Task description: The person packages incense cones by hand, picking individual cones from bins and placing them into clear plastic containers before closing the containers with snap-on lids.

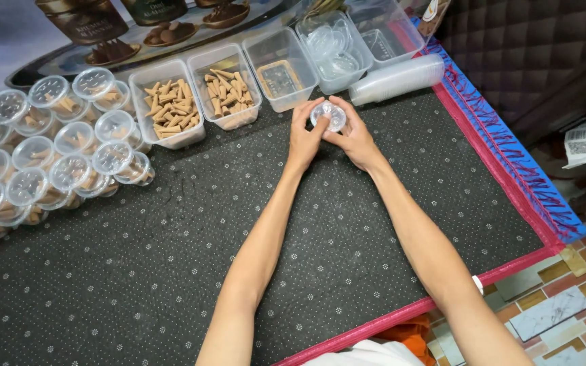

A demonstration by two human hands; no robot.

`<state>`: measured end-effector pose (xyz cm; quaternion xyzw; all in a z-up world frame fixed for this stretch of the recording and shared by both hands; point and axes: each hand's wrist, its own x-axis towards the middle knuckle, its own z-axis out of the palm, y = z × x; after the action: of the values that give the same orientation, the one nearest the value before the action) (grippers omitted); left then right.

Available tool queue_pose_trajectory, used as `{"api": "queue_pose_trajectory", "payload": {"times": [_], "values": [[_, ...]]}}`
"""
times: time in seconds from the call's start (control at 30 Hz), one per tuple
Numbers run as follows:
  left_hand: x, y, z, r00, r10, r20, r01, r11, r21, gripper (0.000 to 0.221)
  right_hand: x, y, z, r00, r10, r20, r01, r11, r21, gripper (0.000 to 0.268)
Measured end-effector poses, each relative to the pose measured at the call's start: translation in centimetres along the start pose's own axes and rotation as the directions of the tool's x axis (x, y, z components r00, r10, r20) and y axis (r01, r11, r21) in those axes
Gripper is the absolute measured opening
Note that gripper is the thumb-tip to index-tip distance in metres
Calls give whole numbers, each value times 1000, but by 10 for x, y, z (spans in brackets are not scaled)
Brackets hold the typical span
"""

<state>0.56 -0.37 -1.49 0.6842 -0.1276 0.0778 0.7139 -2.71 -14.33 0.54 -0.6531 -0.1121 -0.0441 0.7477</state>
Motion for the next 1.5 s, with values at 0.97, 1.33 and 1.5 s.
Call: {"api": "queue_pose_trajectory", "payload": {"times": [0.97, 1.33, 1.5], "values": [[10, 4, 2, 957, -241, -162, 184, 935, -303, 36, -2, -9, 7, 996, 79, -52, -70, 984, 163, 69], [9, -6, -14, 1000, -7, -5, 7, 1000, 28, 31, -3, -4, 13, 996, -74, 55, 79, 993, -92, 79], [2, 5, -61, 982, 116, -150, -98, 988, 122, 28, 5, 0, 53, 987, -74, 144, 80, 996, -31, 74]]}}
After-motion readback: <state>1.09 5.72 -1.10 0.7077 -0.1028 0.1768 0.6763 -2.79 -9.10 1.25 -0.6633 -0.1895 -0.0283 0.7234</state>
